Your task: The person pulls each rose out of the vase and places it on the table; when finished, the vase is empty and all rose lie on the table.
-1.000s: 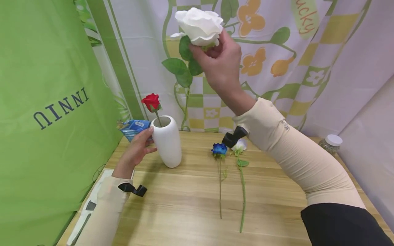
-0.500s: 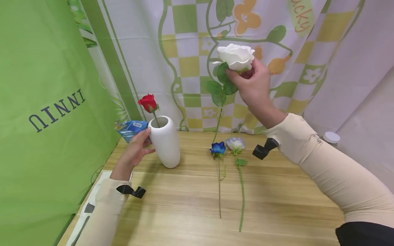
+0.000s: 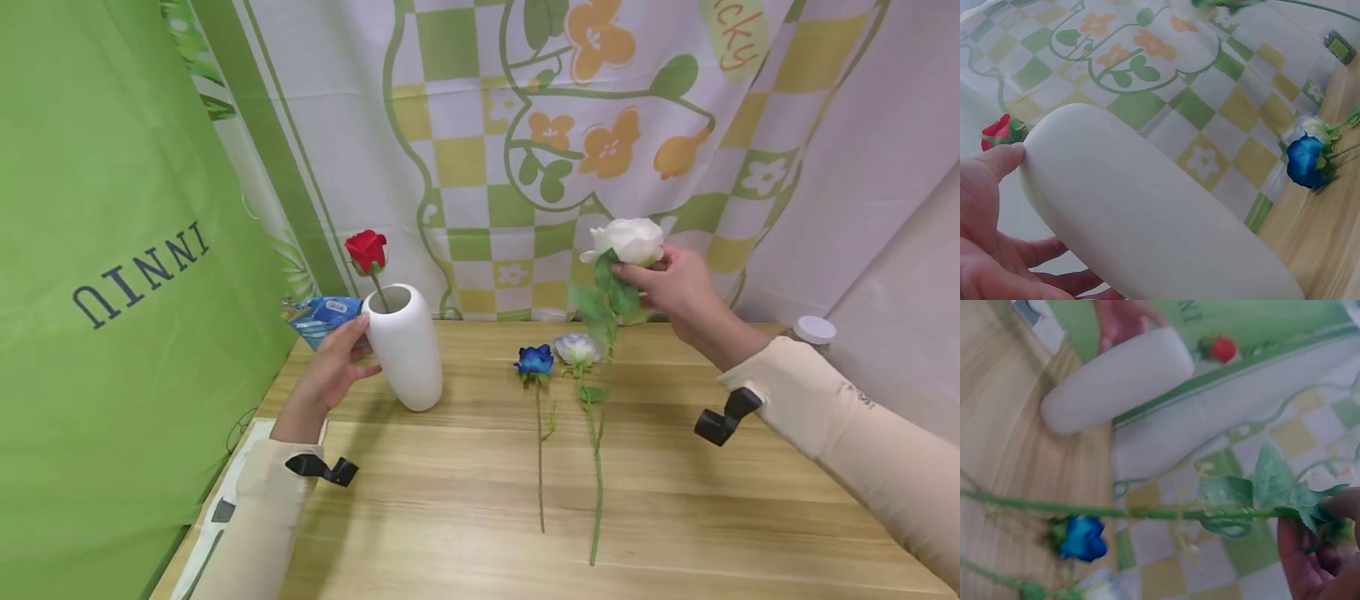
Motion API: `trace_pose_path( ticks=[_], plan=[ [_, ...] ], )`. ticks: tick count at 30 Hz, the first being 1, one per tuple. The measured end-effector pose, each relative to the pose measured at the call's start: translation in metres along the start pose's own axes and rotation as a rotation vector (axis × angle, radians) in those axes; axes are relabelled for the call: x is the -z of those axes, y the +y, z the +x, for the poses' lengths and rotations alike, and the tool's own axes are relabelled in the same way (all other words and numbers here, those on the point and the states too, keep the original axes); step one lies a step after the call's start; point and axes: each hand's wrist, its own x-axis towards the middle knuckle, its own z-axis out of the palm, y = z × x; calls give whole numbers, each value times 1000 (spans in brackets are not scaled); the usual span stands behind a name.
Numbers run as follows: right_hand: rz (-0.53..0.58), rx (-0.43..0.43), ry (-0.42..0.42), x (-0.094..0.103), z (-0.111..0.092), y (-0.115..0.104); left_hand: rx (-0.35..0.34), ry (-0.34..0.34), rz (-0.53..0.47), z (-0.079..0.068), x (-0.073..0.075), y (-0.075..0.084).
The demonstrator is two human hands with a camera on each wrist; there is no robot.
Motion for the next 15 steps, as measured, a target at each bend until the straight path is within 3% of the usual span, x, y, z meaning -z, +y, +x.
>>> trace_pose_path(
  ticks=[7, 15],
  plan=[
    [-93, -157, -132, 16, 12, 57, -1, 1, -3, -1, -1, 0],
    [-78, -276, -224, 24, 25, 101, 0, -5, 12, -1, 0, 0]
  ],
)
